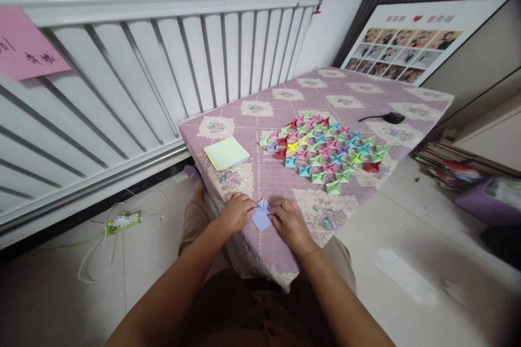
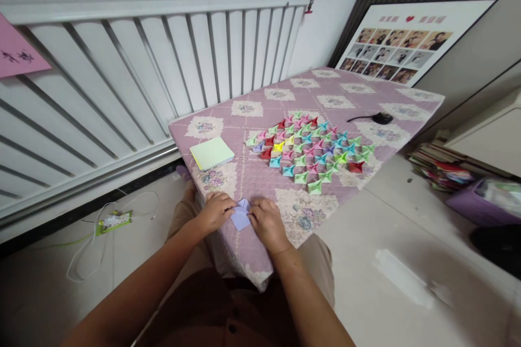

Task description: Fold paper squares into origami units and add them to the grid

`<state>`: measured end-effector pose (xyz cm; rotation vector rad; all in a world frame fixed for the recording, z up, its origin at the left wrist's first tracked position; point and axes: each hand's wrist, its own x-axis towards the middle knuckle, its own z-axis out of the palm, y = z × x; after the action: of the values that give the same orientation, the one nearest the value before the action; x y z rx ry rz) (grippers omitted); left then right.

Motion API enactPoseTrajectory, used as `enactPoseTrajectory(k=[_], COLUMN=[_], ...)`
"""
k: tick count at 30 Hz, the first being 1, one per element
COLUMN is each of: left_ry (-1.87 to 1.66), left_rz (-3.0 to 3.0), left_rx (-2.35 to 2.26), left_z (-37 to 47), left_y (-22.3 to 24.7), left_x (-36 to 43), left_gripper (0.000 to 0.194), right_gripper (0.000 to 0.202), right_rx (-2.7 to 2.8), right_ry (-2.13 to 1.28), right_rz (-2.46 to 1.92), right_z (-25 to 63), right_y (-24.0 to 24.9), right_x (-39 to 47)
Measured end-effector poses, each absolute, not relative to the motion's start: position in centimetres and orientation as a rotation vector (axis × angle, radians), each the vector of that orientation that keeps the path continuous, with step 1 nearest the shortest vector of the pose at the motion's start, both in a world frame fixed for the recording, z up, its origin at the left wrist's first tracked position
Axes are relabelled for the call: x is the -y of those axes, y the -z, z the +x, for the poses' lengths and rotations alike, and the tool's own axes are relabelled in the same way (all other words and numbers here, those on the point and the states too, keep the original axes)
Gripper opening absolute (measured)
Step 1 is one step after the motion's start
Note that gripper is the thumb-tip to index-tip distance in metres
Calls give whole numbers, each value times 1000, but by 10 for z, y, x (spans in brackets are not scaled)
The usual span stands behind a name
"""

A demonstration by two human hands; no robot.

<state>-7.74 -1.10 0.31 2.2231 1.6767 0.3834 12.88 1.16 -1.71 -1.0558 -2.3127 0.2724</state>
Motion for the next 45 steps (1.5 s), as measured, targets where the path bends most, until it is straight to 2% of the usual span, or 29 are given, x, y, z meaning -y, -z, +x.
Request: enactPoseTrajectory(k=[8, 16, 25, 32, 38, 45], left_ry=[-245, -194, -163, -121, -132, -235], left_rz=[2390, 2526, 2591, 2662, 2782, 2757], left_rx=[-1626, -1591, -1567, -1550, -1624, -1704], left_z=[-80, -86, -86, -81, -79, -77], left_y=[-5, -2, -6, -11, -2, 13], left_x=[15, 25, 34, 48, 58, 79], left_gripper=[23, 25, 32, 36, 30, 39], right_gripper=[21, 24, 24, 22, 25, 21], right_rx=[2435, 2499, 2472, 2430, 2391, 2349], right_ry=[-181, -214, -275, -116, -108, -142], right_rz=[-1106, -1016, -960, -1127, -1032, -1127], right_z=[129, 133, 138, 139, 114, 127], right_y=[15, 16, 15, 12, 13, 17], right_x=[-7, -6, 1, 20, 39, 37])
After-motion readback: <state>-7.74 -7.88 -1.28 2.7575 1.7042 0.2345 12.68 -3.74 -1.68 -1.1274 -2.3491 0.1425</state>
